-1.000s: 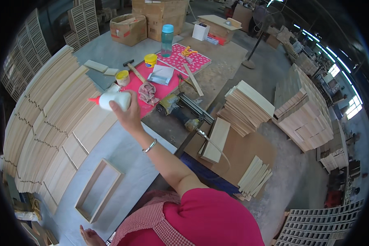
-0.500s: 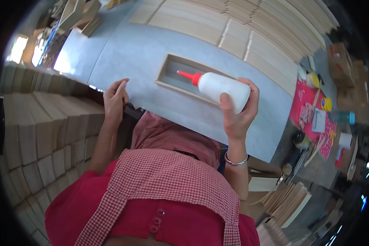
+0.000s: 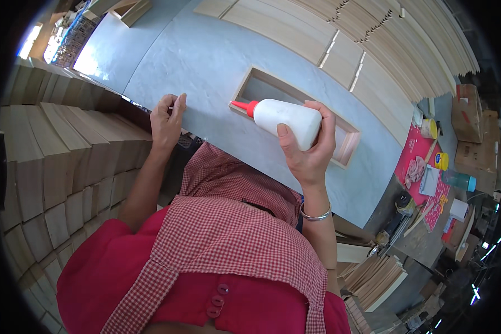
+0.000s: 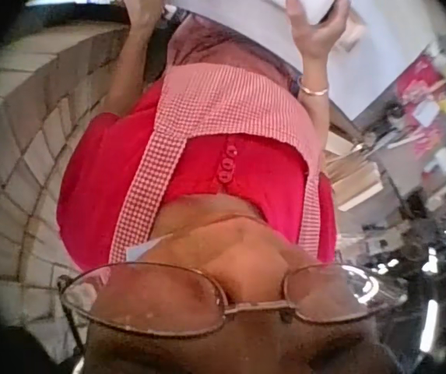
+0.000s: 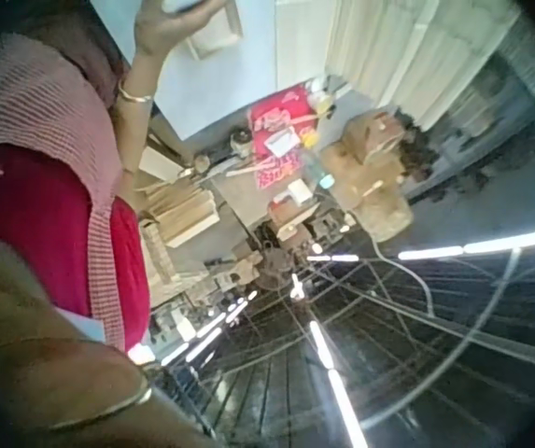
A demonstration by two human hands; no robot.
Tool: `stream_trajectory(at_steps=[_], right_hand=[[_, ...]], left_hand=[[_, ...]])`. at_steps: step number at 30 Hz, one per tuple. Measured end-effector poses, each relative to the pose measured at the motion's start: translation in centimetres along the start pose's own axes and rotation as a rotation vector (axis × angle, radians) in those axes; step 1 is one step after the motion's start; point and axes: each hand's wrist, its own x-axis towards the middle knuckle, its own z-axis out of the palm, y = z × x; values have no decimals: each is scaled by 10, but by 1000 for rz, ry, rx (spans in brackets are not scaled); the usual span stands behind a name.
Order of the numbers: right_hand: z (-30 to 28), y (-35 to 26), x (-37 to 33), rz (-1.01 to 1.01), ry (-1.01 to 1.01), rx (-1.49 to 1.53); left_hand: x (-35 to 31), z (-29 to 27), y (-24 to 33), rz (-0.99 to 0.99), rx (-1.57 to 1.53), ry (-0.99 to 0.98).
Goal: The person assembles small wooden boxes by applying glue to thin wooden strips and attaching them to a frame using a pneumatic nail gun. The person repeatedly picks up strips, applies adhesive, and secures them to the box structure, stacking completed units on a nearby pile.
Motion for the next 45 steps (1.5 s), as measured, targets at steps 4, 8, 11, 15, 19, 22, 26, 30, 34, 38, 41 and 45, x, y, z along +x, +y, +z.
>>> stream_trajectory(at_steps=[4,8,11,15,19,22,26,30,34,38,41,45], right_hand=[[3,2,1,1,-3,-47],[4,2,6,-42,19,-74],[4,4,11,-37,52,-83],[4,6,17,-40,83,-108],[6,10,27,-36,112,-108],[8,12,35,-46,138,-121],[10,16,46,-114,170,-169],[11,15,51,-118,196,-194],[6,15,48,-67,214,-176],[-8,16,44,-44,255,-205],[-18,6,38,13,273,-199],[-38,10,30,-5,323,-250]], left_hand=[[1,-2,3,27,31,-5],[0,-2,3,39,33,2],[1,-2,0,36,33,4],[1,0,0,42,16,8],[2,0,1,3,-2,9],[2,-1,2,-20,-19,6],[2,-1,1,-8,-1,15],[3,0,2,-6,6,18],[2,0,2,-8,19,19],[2,1,1,-4,41,24],[3,2,-1,20,46,28],[3,2,4,-13,50,20]])
